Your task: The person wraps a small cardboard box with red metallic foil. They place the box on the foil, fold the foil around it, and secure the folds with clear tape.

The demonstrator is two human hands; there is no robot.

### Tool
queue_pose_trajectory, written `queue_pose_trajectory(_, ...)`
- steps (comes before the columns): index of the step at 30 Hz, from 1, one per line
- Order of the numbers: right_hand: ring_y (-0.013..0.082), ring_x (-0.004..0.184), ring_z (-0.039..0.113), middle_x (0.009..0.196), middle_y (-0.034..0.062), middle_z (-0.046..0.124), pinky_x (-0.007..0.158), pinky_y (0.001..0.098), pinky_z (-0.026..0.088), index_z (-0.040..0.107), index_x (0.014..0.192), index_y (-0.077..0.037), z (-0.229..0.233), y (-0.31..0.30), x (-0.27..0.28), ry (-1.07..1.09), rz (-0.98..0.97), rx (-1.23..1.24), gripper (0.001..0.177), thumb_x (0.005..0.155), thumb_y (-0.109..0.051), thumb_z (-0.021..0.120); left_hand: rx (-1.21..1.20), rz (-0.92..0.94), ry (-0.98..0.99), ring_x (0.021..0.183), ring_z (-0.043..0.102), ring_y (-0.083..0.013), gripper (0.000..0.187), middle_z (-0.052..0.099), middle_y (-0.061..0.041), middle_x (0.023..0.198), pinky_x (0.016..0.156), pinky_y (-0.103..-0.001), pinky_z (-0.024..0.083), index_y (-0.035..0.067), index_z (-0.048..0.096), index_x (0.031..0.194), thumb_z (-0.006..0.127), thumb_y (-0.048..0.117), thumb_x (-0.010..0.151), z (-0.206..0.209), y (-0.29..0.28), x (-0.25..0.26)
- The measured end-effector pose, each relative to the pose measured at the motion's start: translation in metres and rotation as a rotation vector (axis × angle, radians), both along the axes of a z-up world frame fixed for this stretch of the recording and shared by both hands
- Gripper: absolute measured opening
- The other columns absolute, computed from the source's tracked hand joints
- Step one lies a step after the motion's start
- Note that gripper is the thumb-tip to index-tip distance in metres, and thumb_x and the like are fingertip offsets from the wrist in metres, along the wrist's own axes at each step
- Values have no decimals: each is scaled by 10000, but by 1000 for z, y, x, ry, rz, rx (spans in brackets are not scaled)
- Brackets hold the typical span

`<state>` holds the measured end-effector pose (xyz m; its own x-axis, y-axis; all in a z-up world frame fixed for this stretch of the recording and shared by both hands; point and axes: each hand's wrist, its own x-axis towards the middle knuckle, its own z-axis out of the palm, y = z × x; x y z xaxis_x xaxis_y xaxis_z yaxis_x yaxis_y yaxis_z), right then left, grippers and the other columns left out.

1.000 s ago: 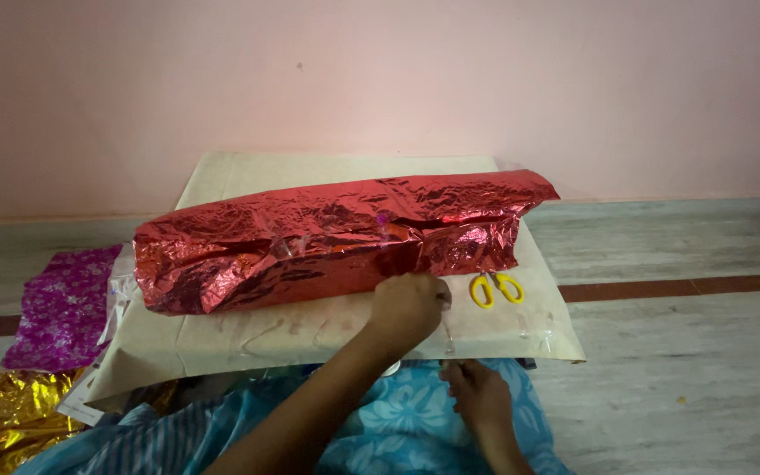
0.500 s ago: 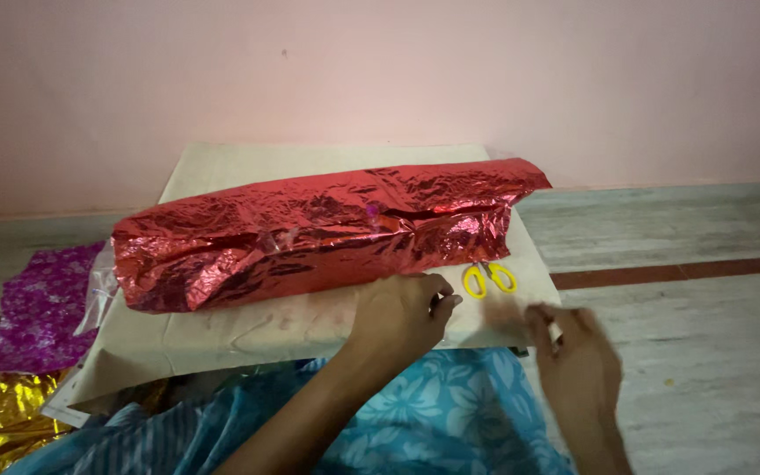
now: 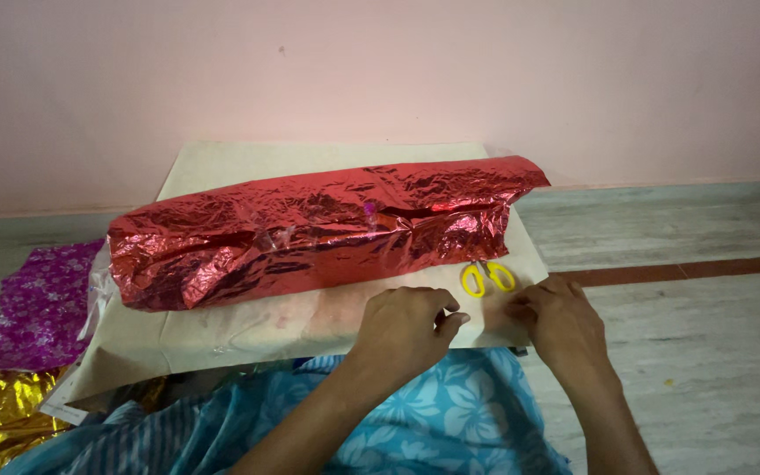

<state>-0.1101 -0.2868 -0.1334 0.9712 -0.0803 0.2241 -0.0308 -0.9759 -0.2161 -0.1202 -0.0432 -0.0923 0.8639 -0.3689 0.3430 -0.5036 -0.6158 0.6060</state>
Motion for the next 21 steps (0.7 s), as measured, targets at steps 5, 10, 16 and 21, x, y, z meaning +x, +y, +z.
queue_pose_trajectory(5, 319, 1150, 587, 1139, 94, 659, 912, 439, 516, 759, 1020, -139, -5, -4, 2, -12, 72, -8, 194, 878, -249, 687, -23, 10, 10, 695, 727, -278, 228, 763, -96, 794, 679, -434, 564, 98, 779, 900, 732, 319, 867, 2, 5, -1)
queue_pose_trajectory(10, 332, 1163, 572, 1134, 112, 650, 964, 439, 502, 740, 1021, -112, -11, -7, 0, -39, 70, -29, 216, 876, -261, 682, -24, 5, 45, 689, 733, -263, 225, 769, -80, 790, 682, -419, 562, 107, 780, 916, 728, 322, 873, 0, 4, -4)
queue_pose_trajectory(16, 293, 1031, 607, 1057, 117, 650, 873, 396, 493, 717, 1052, -45, -14, -23, -16, -66, 37, 216, 217, 905, -192, 657, -57, 0, 43, 684, 737, -243, 217, 778, -69, 786, 664, -400, 565, 115, 785, 925, 739, 322, 877, 1, 8, -9)
queue_pose_trajectory(21, 149, 755, 500, 817, 37, 581, 687, 293, 420, 725, 1064, -11, -21, -22, -41, 62, 40, 1196, 206, 983, -169, 619, -340, -24, 64, 626, 708, -191, 214, 793, -58, 863, 613, -341, 569, 116, 784, 1018, 751, 227, 837, 3, 1, -20)
